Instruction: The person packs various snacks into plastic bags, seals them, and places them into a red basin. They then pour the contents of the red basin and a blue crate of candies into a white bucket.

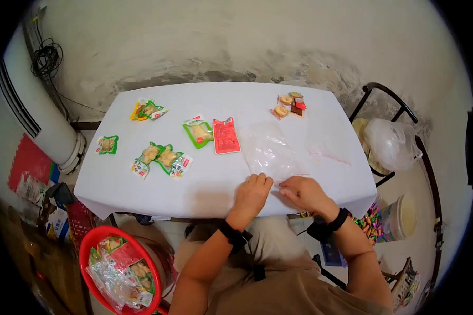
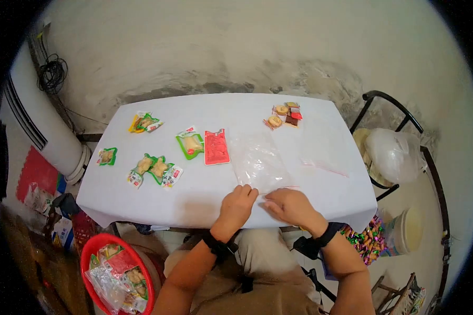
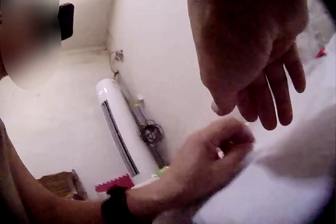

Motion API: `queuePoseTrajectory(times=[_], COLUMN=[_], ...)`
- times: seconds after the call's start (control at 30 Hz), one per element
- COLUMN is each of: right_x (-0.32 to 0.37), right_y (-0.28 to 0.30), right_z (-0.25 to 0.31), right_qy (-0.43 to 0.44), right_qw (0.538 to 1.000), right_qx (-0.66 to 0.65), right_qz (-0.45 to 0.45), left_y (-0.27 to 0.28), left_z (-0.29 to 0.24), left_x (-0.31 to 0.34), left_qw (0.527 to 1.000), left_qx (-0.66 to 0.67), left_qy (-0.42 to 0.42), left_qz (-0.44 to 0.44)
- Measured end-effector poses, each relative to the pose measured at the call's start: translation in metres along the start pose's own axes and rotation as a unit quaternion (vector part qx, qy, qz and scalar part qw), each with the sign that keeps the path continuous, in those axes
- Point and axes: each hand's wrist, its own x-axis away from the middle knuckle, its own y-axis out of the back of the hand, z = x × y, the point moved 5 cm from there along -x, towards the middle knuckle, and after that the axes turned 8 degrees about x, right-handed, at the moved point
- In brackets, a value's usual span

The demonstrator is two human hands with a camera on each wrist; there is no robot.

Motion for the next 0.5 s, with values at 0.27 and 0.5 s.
queuePoseTrajectory(times=[0.27,0.5], right_x=[-0.140,-0.204], right_y=[-0.006,-0.066], right_z=[0.043,0.038], right_qy=[0.164,0.134], right_qw=[0.974,0.945], right_qx=[0.138,0.277], right_qz=[-0.072,0.114], left_y=[-0.016,-0.026], left_z=[0.009,0.019], left_x=[0.004,0.010], left_qw=[0.995,0.999], left_qx=[0.058,0.034], left_qy=[0.085,-0.007], left_qz=[0.011,-0.021])
